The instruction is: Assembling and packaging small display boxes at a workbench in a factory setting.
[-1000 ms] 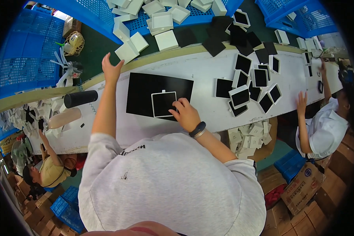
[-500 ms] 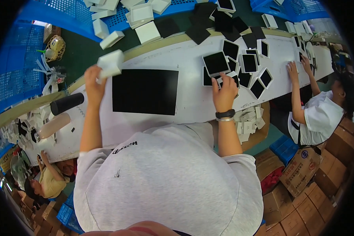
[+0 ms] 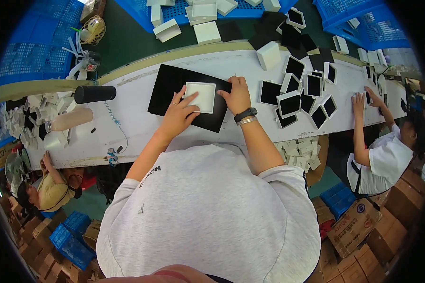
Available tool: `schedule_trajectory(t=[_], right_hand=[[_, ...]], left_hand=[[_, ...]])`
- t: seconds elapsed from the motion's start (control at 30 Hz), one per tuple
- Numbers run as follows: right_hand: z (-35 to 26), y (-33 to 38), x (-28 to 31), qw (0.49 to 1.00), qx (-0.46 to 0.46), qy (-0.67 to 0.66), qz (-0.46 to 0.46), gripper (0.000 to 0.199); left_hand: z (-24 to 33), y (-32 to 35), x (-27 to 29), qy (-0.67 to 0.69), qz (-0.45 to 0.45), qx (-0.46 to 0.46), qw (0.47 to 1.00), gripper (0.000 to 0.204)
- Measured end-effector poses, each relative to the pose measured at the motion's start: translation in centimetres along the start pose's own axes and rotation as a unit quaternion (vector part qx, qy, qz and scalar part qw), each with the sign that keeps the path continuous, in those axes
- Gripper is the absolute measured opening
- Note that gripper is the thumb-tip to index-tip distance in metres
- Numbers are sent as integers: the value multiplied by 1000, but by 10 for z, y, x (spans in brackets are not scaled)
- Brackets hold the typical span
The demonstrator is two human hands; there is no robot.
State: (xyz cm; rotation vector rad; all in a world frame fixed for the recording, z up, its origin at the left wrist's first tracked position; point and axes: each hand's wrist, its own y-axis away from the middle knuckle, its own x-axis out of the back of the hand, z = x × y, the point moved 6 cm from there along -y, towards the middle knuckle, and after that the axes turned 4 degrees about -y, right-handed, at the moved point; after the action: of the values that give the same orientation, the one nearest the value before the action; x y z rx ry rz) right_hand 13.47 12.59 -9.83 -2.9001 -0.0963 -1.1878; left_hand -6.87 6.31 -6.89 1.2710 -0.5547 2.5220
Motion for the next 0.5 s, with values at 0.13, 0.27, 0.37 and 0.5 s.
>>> schedule_trajectory(t=[0.13,0.27,0.37,0.5], right_hand=[[-13,17,10,987,157,2,30,32],[11,25,23,978,54,-173,100,16],[73,16,62,788,-157,-496,328,14],[-17,13,41,939,-31,-344,-3,25]], left_hand=[[-3,4,-11,-36,-30,-7,999,13],[-5,5,-11,-29,-31,0,999,13],[-3,6,-12,-50,-52,-3,997,23],[7,-1,0,16,-59,5,998,58]])
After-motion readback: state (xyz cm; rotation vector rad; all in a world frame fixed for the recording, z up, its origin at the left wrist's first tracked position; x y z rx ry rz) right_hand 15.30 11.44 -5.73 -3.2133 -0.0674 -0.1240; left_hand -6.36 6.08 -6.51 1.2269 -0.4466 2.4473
